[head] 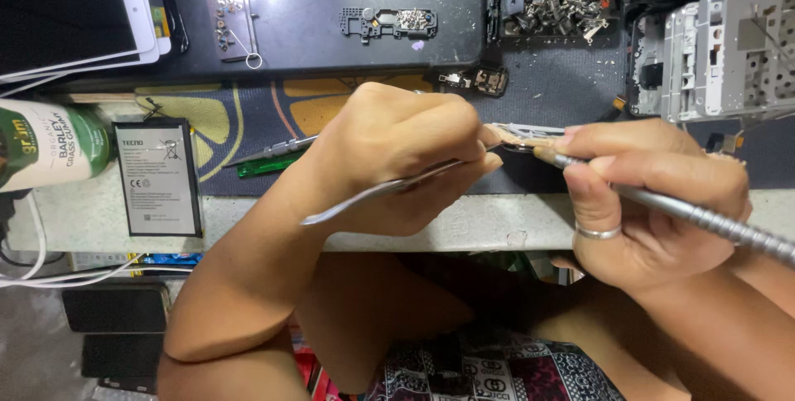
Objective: The person uses a metal spudger and tweezers to pry and separate components from a disassembled smartphone chassis. They carefully lift a metal shielding plate and remove it from the device frame.
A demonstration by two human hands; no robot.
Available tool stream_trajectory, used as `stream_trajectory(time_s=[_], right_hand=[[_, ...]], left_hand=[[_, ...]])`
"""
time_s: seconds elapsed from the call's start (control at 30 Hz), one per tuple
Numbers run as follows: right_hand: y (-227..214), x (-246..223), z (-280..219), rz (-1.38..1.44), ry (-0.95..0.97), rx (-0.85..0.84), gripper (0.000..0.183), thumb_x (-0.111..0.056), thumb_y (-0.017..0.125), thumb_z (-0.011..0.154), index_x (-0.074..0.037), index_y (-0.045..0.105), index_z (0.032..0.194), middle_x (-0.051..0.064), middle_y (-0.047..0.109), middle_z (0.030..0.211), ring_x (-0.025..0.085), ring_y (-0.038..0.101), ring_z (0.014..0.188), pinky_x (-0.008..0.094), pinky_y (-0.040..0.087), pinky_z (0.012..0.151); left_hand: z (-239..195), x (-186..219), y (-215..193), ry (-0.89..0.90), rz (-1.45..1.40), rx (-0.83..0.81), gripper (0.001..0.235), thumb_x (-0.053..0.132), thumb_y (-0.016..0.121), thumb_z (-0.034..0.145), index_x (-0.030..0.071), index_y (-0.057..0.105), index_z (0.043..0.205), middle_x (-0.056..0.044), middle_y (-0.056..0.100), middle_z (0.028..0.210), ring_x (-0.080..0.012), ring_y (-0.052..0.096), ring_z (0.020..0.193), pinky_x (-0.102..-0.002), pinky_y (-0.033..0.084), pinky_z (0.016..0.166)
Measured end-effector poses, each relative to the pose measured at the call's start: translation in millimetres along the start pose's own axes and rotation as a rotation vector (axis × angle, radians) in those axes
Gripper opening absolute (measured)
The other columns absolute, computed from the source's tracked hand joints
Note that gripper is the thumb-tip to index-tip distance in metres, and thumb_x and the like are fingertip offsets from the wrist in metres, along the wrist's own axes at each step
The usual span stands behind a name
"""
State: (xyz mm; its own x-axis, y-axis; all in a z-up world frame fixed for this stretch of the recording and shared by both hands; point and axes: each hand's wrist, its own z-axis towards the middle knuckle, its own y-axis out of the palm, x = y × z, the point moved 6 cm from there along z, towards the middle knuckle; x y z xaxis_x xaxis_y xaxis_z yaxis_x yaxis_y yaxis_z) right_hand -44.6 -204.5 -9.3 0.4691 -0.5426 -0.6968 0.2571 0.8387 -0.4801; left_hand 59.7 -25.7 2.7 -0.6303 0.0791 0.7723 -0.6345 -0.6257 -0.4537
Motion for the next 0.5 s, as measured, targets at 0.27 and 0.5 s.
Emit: stream_trajectory(time_s=[0.27, 0.5], right_hand=[[1, -2, 3, 0.021, 0.034, 0.046, 0.027, -0.003, 0.065, 0.107, 0.0, 0.039, 0.115, 0.025, 0.07, 0.101, 0.022, 0.074, 0.086, 0.025, 0.06, 0.073], [-1, -1, 4, 0.033, 0.077, 0.07, 0.026, -0.003, 0.067, 0.107, -0.001, 0.043, 0.115, 0.024, 0.071, 0.102, 0.019, 0.073, 0.083, 0.024, 0.058, 0.073]], left_hand=[[-1, -8, 5, 0.022, 0.013, 0.012, 0.025, 0.005, 0.08, 0.096, 0.005, 0.056, 0.09, -0.01, 0.067, 0.089, -0.0302, 0.07, 0.077, -0.034, 0.054, 0.064], [-4, -15, 5, -0.043, -0.072, 0.032, 0.021, 0.005, 0.081, 0.094, 0.005, 0.06, 0.092, -0.01, 0.073, 0.098, -0.0261, 0.076, 0.086, -0.029, 0.058, 0.068]])
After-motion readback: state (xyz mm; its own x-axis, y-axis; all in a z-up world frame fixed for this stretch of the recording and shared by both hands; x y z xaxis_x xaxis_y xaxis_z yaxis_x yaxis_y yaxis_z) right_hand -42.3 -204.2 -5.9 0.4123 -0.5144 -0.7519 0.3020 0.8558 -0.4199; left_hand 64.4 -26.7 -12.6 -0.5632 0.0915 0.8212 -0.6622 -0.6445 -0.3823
